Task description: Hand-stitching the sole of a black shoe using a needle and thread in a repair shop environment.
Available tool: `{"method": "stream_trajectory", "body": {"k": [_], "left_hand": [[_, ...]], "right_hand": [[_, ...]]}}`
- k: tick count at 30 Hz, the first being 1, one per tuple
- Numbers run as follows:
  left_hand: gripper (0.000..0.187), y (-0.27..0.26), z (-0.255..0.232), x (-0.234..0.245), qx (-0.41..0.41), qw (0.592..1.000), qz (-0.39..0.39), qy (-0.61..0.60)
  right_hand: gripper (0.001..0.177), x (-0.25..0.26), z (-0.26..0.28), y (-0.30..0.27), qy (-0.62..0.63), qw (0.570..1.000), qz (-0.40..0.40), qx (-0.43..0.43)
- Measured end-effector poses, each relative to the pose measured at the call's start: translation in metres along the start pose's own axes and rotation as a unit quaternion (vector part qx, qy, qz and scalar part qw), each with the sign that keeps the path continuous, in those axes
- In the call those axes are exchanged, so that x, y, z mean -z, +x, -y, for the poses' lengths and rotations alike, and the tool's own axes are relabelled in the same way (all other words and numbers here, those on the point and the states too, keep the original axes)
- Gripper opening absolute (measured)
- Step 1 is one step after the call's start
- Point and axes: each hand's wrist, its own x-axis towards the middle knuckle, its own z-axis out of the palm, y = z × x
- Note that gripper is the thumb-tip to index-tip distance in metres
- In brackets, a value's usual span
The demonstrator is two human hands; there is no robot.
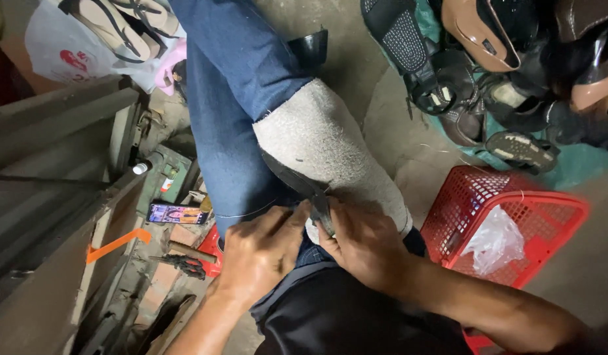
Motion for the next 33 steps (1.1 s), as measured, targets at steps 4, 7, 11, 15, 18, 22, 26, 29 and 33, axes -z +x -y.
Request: {"method": "stream_trajectory", "body": {"k": [4, 7, 11, 15, 18, 22, 26, 29, 33], "left_hand": [[0.017, 0.009, -0.005, 0.008, -0.020, 1.000, -0.021, 0.002], [0.020, 0.000, -0.011, 0.016, 0.025, 1.000, -0.004, -0.012], [0.046, -0.043, -0.004, 0.015, 0.193, 0.969, -0.127, -0.085], [0.043, -0.073, 0.011, -0.005, 0.340, 0.812, -0.386, -0.275], [0.035, -0.075, 0.011, -0.036, 0.378, 0.772, -0.369, -0.353], [0.039, -0.050, 0.006, -0.092, 0.395, 0.778, -0.269, -0.408], [0.047, -0.024, 0.007, -0.124, 0.322, 0.868, -0.213, -0.313], [0.034, -0.013, 0.016, -0.141, 0.321, 0.868, -0.221, -0.309], [0.014, -0.016, 0.027, -0.152, 0.284, 0.795, -0.262, -0.467]], "right_hand": [[0.030, 0.001, 0.000, 0.003, 0.009, 1.000, -0.001, -0.010], [0.022, 0.007, 0.000, 0.010, 0.099, 0.995, -0.018, -0.023], [0.026, -0.006, -0.015, -0.003, 0.113, 0.992, -0.004, -0.064], [0.031, -0.031, -0.041, -0.027, 0.283, 0.893, 0.011, -0.349], [0.048, -0.092, -0.109, -0.095, 0.189, 0.965, -0.044, -0.176], [0.027, -0.071, -0.086, -0.063, 0.431, 0.865, -0.116, -0.230], [0.032, -0.039, -0.047, -0.031, 0.739, 0.559, -0.207, -0.315], [0.036, -0.023, -0.041, -0.026, 0.747, 0.539, -0.212, -0.326], [0.033, -0.003, -0.043, -0.027, 0.735, 0.536, -0.243, -0.337]]}}
